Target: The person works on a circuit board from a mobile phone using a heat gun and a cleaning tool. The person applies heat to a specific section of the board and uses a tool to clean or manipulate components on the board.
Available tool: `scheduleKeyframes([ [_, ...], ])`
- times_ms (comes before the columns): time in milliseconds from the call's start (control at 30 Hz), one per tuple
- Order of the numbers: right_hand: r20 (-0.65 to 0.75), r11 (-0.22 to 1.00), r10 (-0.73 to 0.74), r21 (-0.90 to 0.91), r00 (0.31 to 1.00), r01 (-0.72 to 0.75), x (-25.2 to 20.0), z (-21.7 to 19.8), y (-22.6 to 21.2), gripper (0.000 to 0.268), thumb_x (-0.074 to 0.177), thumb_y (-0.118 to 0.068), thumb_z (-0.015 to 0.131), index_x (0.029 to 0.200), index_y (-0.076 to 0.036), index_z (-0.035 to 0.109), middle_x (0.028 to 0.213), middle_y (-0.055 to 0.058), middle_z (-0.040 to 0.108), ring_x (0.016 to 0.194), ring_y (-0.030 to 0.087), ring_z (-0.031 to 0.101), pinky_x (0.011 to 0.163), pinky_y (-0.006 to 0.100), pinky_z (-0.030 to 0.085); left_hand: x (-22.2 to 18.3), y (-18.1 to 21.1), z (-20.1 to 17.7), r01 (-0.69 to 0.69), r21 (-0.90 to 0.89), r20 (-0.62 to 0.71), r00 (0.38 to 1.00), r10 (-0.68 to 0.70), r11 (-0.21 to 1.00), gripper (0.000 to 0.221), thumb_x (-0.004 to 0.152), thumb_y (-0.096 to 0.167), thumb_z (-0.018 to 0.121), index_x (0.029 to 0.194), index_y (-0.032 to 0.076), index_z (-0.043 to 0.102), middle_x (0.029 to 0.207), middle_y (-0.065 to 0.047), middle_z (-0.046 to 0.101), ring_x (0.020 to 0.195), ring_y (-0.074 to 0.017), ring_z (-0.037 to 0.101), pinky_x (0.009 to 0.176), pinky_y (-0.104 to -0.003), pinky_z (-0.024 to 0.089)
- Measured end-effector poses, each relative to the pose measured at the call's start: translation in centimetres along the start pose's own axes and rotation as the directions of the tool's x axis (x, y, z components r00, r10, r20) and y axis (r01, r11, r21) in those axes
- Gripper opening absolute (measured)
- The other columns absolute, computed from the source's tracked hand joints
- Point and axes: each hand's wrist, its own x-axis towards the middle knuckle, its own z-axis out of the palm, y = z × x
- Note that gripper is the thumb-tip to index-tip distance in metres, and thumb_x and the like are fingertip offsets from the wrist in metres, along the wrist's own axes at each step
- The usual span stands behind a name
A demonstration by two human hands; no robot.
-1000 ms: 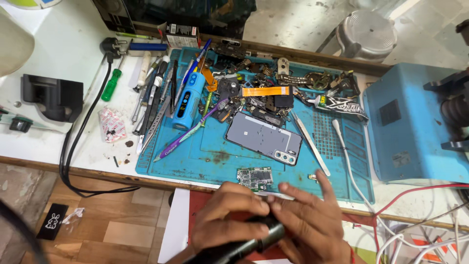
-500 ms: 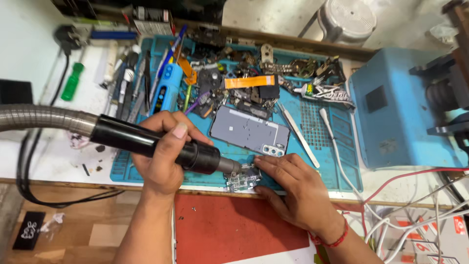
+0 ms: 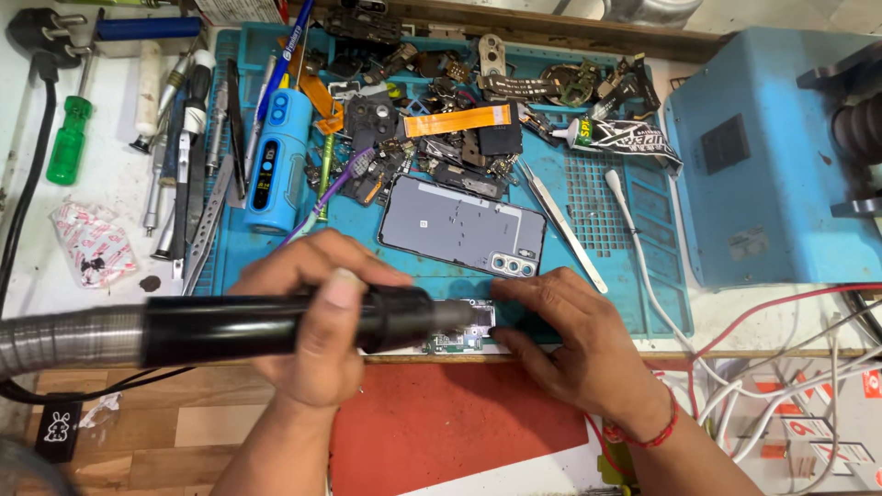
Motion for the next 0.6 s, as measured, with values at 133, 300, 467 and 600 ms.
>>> scheduleKeyframes([
  [133, -0.006, 0.976, -0.197, -0.097, 0.98, 0.195, 0.4, -0.1, -0.6, 0.059, 0.074, -0.021, 0.087, 0.124, -0.002, 0.064, 0.105, 0.012, 0.071, 0.091, 0.031, 0.065, 0.08, 0.039, 0.054, 0.2, 0.3, -0.7, 0.042, 0.062, -0.015, 0.999, -0.041, 0.997, 0.037, 0.102, 0.028, 0.061, 0.076, 0.003, 0.052, 0.075, -0.021, 0.071, 0.06, -0.0152, 0.059, 0.061, -0.028, 0.049],
  [300, -0.002, 0.98, -0.155, -0.127, 0.988, 0.153, 0.2, 0.3, -0.7, 0.064, 0.073, -0.024, 0.09, 0.127, -0.003, 0.064, 0.099, 0.009, 0.07, 0.087, 0.029, 0.063, 0.076, 0.039, 0.053, 0.3, 1.2, -0.4, 0.05, 0.087, -0.038, 0.998, -0.046, 0.995, 0.037, 0.1, 0.028, 0.061, 0.076, 0.002, 0.054, 0.077, -0.021, 0.069, 0.062, -0.0178, 0.063, 0.062, -0.03, 0.053],
  [467, -0.002, 0.991, -0.131, -0.029, 0.991, 0.131, 0.1, -0.2, -0.2, 0.065, 0.074, -0.018, 0.087, 0.13, -0.002, 0.058, 0.111, 0.009, 0.072, 0.089, 0.028, 0.064, 0.078, 0.038, 0.054, -0.2, 1.3, 1.1, 0.034, 0.117, -0.017, 0.999, -0.032, 0.993, 0.037, 0.103, 0.03, 0.063, 0.079, 0.003, 0.052, 0.079, -0.018, 0.069, 0.062, -0.0169, 0.064, 0.063, -0.03, 0.055],
  [600, 0.008, 0.985, -0.164, -0.06, 0.986, 0.164, 0.4, -0.4, -0.4, 0.072, 0.068, -0.019, 0.087, 0.131, -0.001, 0.056, 0.113, 0.012, 0.069, 0.092, 0.031, 0.064, 0.079, 0.04, 0.054, -0.5, 1.6, 1.0, 0.017, 0.172, 0.058, 0.998, -0.028, 0.985, 0.041, 0.101, 0.032, 0.063, 0.075, 0.002, 0.053, 0.077, -0.018, 0.072, 0.059, -0.0143, 0.06, 0.059, -0.025, 0.05],
])
